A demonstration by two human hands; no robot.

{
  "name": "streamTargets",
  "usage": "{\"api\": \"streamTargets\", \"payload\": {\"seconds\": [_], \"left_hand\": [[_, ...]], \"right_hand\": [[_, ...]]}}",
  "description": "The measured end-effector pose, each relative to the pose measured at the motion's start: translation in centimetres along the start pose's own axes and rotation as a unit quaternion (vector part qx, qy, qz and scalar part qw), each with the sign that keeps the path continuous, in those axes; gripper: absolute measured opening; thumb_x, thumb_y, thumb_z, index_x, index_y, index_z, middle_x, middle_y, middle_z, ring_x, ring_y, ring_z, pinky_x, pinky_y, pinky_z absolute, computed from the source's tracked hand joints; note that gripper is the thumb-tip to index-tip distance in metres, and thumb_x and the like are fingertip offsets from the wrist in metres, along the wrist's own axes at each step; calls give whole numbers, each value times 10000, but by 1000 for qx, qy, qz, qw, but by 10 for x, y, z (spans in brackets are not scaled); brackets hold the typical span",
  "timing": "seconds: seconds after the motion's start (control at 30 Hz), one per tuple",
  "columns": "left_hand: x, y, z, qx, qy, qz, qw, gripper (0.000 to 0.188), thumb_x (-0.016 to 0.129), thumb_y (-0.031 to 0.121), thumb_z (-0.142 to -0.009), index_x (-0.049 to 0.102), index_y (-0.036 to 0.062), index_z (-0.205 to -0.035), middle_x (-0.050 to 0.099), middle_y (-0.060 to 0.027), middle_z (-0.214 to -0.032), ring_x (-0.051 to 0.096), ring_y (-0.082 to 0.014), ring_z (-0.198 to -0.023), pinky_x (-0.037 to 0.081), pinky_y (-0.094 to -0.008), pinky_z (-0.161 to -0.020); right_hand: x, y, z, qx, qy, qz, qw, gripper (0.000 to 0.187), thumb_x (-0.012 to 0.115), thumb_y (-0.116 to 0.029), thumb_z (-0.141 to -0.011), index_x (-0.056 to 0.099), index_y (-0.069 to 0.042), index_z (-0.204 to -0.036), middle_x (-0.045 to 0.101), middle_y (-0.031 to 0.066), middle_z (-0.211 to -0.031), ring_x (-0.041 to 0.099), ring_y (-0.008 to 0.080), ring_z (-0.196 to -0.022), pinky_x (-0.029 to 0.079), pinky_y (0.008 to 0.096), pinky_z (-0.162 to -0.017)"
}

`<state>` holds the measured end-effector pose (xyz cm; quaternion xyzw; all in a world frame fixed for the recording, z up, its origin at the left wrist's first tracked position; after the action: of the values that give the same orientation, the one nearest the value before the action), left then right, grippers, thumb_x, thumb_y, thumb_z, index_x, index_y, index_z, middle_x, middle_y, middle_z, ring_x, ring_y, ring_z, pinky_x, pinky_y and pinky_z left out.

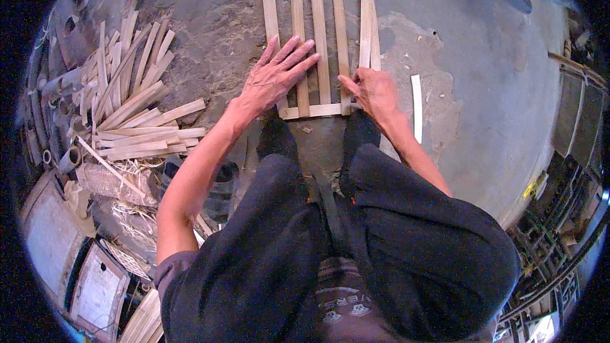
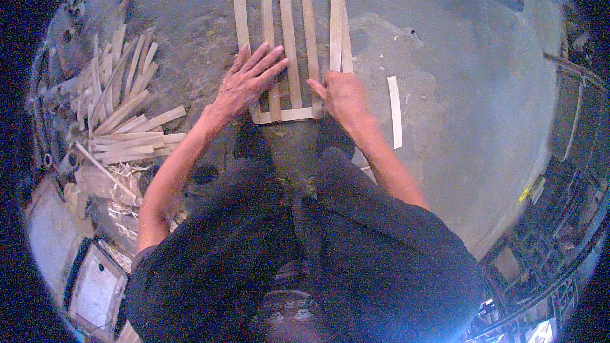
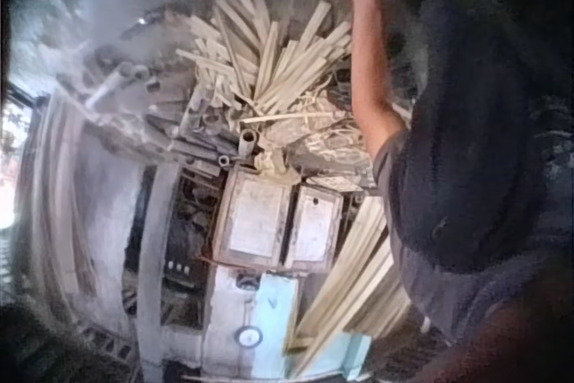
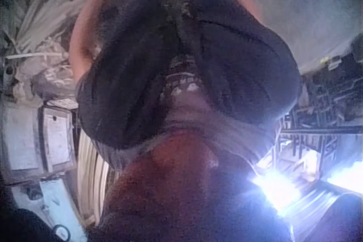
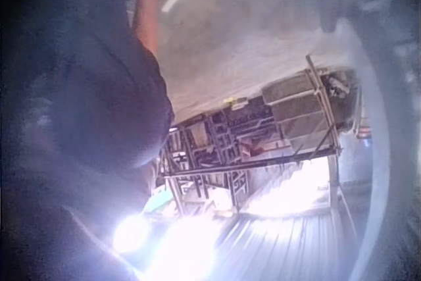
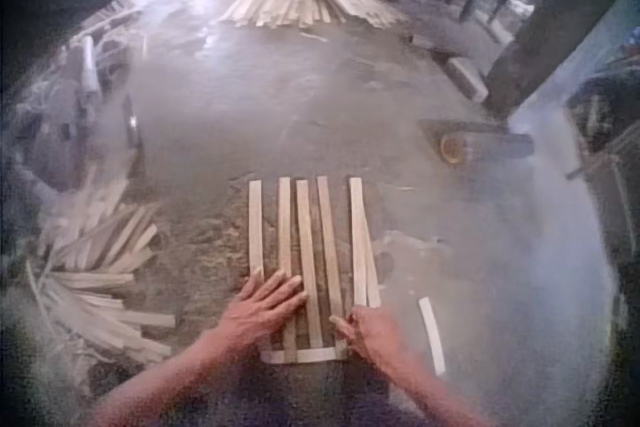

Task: The person sits on the floor and arranges several thin wooden slats into a parallel grid pattern. They repeatedly pick up slats, place them, and adjust their positions to align them evenly.

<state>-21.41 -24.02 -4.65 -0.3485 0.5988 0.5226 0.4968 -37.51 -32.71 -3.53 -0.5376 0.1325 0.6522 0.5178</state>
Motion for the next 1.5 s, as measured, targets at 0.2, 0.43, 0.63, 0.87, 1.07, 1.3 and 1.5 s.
{"api": "streamTargets", "payload": {"seconds": [0.2, 0.43, 0.63, 0.87, 1.07, 1.3, 1.5], "left_hand": [[5, -2, 1, 4, 1, -9, 1000, 641, 508, 211, -884, 328, 265, -1497, 259, 36, -1582, 224, -205, -1464, 76, -476, -1214], [3, -3, 2, 3, 1, 12, 1000, 625, 483, 217, -897, 321, 268, -1499, 250, 42, -1584, 216, -203, -1465, 59, -477, -1217], [4, -3, 0, -6, 7, 31, 999, 547, 437, 240, -948, 346, 257, -1488, 259, 37, -1580, 211, -201, -1466, 57, -472, -1215], [4, -2, 1, -1, 8, -7, 1000, 505, 460, 271, -963, 388, 259, -1462, 294, 32, -1564, 234, -194, -1457, 100, -469, -1209], [3, -2, 1, 0, 3, -3, 1000, 561, 478, 217, -926, 369, 259, -1475, 280, 38, -1570, 227, -193, -1460, 88, -471, -1212], [0, -1, 0, -4, -3, 19, 1000, 697, 494, 115, -838, 328, 258, -1499, 236, 45, -1590, 188, -190, -1474, 53, -467, -1219], [0, -2, 1, -11, 6, 47, 999, 698, 502, 92, -838, 336, 256, -1496, 255, 33, -1584, 194, -195, -1473, 55, -467, -1219]], "right_hand": [[4, 5, 1, 17, 8, -55, 998, 460, 662, -441, -864, 660, -2, -731, 642, 230, -697, 654, 408, -692, 520, 482, -626], [17, -25, 17, -18, -40, -166, 985, 384, 596, -315, -920, 662, 8, -724, 640, 229, -694, 652, 394, -665, 514, 468, -616], [41, -20, 25, 98, -149, -300, 937, 316, 568, -228, -915, 673, 22, -752, 659, 197, -702, 671, 353, -673, 517, 451, -643], [20, -11, 16, 20, -27, -205, 978, 292, 590, -266, -930, 649, -10, -802, 643, 202, -687, 655, 389, -679, 504, 471, -613], [4, -10, 5, 1, 2, -101, 995, 290, 631, -319, -912, 591, -35, -955, 652, 214, -725, 660, 420, -709, 519, 497, -611], [28, -48, 8, -59, -34, 10, 998, 720, 624, -347, -913, 282, -74, -1484, 656, 181, -715, 659, 381, -652, 514, 484, -590], [35, -46, 8, -69, -27, -3, 997, 717, 626, -335, -913, 278, -102, -1494, 659, 198, -761, 658, 385, -680, 515, 481, -602]]}}
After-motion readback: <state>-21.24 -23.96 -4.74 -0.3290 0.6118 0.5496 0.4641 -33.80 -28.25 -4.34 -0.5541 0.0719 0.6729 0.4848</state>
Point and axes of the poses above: each hand's wrist, its own z-axis away from the middle knuckle, its own x-axis out of the palm, y = z × x, the point moved 8 cm from there along -z, towards the middle knuckle
